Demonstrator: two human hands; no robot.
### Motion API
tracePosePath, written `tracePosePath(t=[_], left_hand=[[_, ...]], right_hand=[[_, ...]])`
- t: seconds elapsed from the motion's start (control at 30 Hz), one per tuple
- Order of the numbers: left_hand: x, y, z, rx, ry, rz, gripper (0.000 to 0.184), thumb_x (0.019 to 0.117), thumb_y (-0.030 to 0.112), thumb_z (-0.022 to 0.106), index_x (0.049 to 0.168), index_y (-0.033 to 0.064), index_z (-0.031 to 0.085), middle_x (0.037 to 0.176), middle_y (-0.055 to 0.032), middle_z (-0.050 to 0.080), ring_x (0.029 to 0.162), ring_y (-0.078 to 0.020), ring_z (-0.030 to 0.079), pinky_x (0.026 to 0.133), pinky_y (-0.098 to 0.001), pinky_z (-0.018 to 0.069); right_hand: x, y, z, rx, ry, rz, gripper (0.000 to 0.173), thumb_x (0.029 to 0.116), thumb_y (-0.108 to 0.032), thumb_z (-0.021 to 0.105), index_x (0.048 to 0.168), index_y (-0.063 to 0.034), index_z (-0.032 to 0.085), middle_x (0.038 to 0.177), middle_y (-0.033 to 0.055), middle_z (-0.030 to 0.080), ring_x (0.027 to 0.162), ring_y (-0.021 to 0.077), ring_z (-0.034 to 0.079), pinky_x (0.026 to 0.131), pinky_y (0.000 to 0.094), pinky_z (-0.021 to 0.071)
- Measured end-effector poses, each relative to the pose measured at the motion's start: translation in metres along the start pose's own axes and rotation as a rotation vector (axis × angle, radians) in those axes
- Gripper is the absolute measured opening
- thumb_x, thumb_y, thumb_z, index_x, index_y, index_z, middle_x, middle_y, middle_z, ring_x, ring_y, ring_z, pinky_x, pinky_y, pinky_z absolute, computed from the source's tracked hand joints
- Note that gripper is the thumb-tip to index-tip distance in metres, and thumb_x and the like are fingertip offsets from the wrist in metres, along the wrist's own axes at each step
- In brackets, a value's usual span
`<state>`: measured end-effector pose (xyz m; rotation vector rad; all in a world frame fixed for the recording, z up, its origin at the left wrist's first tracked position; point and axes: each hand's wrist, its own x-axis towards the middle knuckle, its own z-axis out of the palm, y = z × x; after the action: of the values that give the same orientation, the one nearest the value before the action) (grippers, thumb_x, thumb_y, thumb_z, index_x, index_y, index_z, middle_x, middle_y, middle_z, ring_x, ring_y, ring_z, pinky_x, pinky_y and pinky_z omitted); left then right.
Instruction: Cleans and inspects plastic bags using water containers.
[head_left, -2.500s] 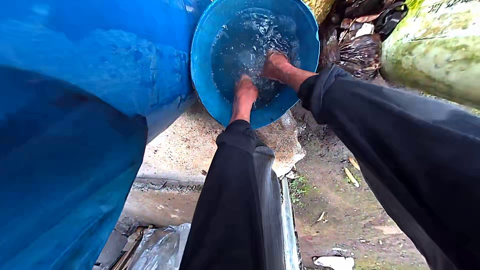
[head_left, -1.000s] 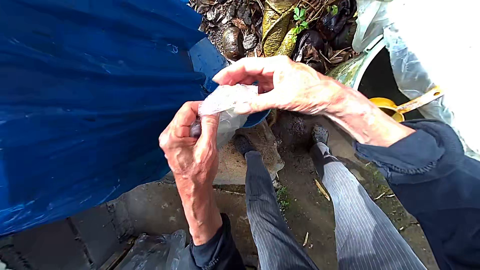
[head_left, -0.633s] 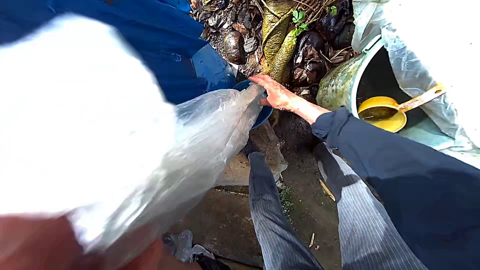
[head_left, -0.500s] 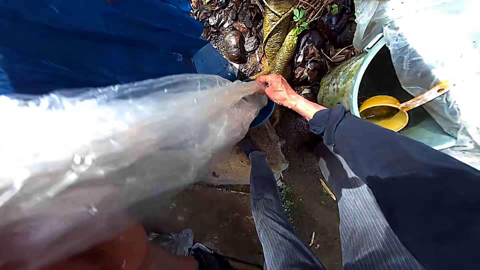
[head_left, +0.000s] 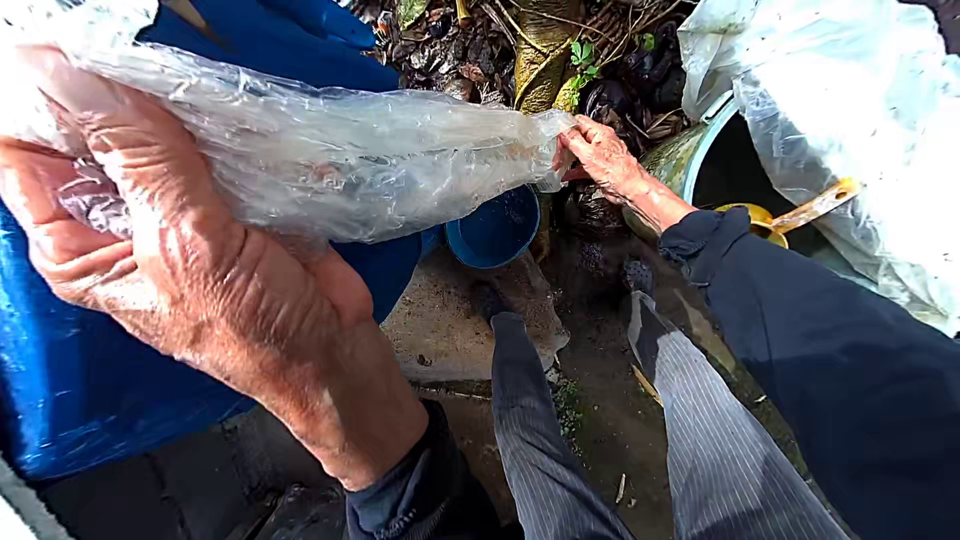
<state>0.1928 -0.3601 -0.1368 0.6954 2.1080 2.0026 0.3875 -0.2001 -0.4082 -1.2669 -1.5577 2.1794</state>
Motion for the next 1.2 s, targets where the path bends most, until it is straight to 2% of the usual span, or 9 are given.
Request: tracePosePath(t=[0.1,0.27,0.4,0.5,0.67,0.8,0.93,1.03,1.2], left_hand=[[0.014,-0.012,0.021,-0.051,0.06,0.077,0.011,0.1033,0.004,0.057,0.106,-0.006,0.056,0.094,-0.017,0.066,0.091,-0.0286,0.069,0.087,-0.0473,0.06],[-0.006,-0.036,0.031,0.153,-0.208,0.047,0.005,0.107,0.013,0.052,0.109,0.0086,0.054,0.093,0.0008,0.062,0.083,-0.0093,0.066,0.075,-0.0271,0.0591],[-0.007,-0.1,0.058,0.146,-0.311,0.026,0.026,0.1012,0.001,0.054,0.126,-0.0075,0.056,0.112,-0.0132,0.068,0.104,-0.0213,0.068,0.09,-0.0401,0.0597],[-0.031,-0.145,0.068,0.183,-0.415,-0.121,0.037,0.0995,-0.002,0.053,0.136,-0.0045,0.055,0.125,-0.0149,0.067,0.112,-0.0206,0.068,0.096,-0.0392,0.0592],[-0.085,-0.16,0.059,0.306,-0.648,-0.52,0.053,0.1044,0.009,0.053,0.156,0.0149,0.04,0.143,-0.0122,0.058,0.118,-0.0254,0.065,0.095,-0.0428,0.0571],[-0.105,-0.162,0.039,0.389,-0.595,-0.706,0.063,0.1037,0.026,0.059,0.161,0.0272,0.033,0.148,-0.0093,0.055,0.12,-0.0338,0.063,0.086,-0.0539,0.0575],[-0.117,-0.174,0.025,0.534,-0.455,-0.845,0.07,0.1004,0.049,0.061,0.158,0.0198,0.035,0.15,-0.0193,0.049,0.119,-0.0414,0.061,0.078,-0.0652,0.0577],[-0.128,-0.166,0.011,0.417,-0.451,-0.879,0.078,0.0983,0.019,0.063,0.164,0.0181,0.021,0.162,-0.0197,0.033,0.124,-0.0396,0.06,0.086,-0.06,0.0593],[-0.143,-0.12,0.019,-0.078,-0.49,-0.676,0.077,0.0884,0.009,0.076,0.157,0.0185,0.041,0.153,-0.008,0.051,0.138,-0.027,0.052,0.112,-0.0492,0.0492]], right_hand=[[-0.003,0.011,-0.011,-0.021,0.069,-0.066,0.028,0.1087,-0.027,0.049,0.12,-0.0042,0.061,0.092,0.0069,0.07,0.081,0.0168,0.071,0.073,0.0364,0.0628],[-0.017,0.016,-0.019,0.101,0.141,-0.032,0.026,0.1096,-0.022,0.047,0.121,-0.0019,0.059,0.098,0.0076,0.068,0.088,0.0148,0.069,0.08,0.0349,0.061],[-0.03,0.0,-0.014,0.295,0.111,0.047,0.025,0.1103,-0.02,0.045,0.123,-0.0016,0.056,0.101,0.0102,0.07,0.082,0.0202,0.071,0.074,0.0381,0.0628],[-0.035,-0.017,-0.005,0.369,0.075,0.116,0.026,0.1095,-0.018,0.046,0.131,-0.0036,0.052,0.109,0.0129,0.071,0.08,0.022,0.072,0.067,0.0363,0.0625],[-0.051,-0.046,0.014,0.382,0.026,0.116,0.031,0.1044,-0.01,0.053,0.135,-0.0066,0.053,0.112,0.0113,0.069,0.078,0.0165,0.068,0.057,0.0265,0.0554],[-0.073,-0.059,0.022,0.434,0.062,0.027,0.029,0.1034,-0.009,0.052,0.132,-0.0073,0.054,0.1,0.0104,0.068,0.067,0.0132,0.063,0.053,0.0236,0.0523],[-0.085,-0.09,0.028,0.491,0.107,0.0,0.026,0.1046,-0.009,0.052,0.13,-0.0048,0.053,0.097,0.011,0.067,0.067,0.0137,0.063,0.055,0.0247,0.054],[-0.098,-0.118,0.033,0.525,0.115,-0.033,0.023,0.105,-0.009,0.051,0.126,-0.0032,0.054,0.098,0.0122,0.068,0.068,0.0145,0.064,0.057,0.0254,0.0554],[-0.135,-0.16,0.044,0.453,0.08,-0.051,0.019,0.1045,-0.02,0.056,0.122,-0.0118,0.061,0.09,0.0067,0.068,0.062,0.012,0.062,0.055,0.0247,0.0551]])
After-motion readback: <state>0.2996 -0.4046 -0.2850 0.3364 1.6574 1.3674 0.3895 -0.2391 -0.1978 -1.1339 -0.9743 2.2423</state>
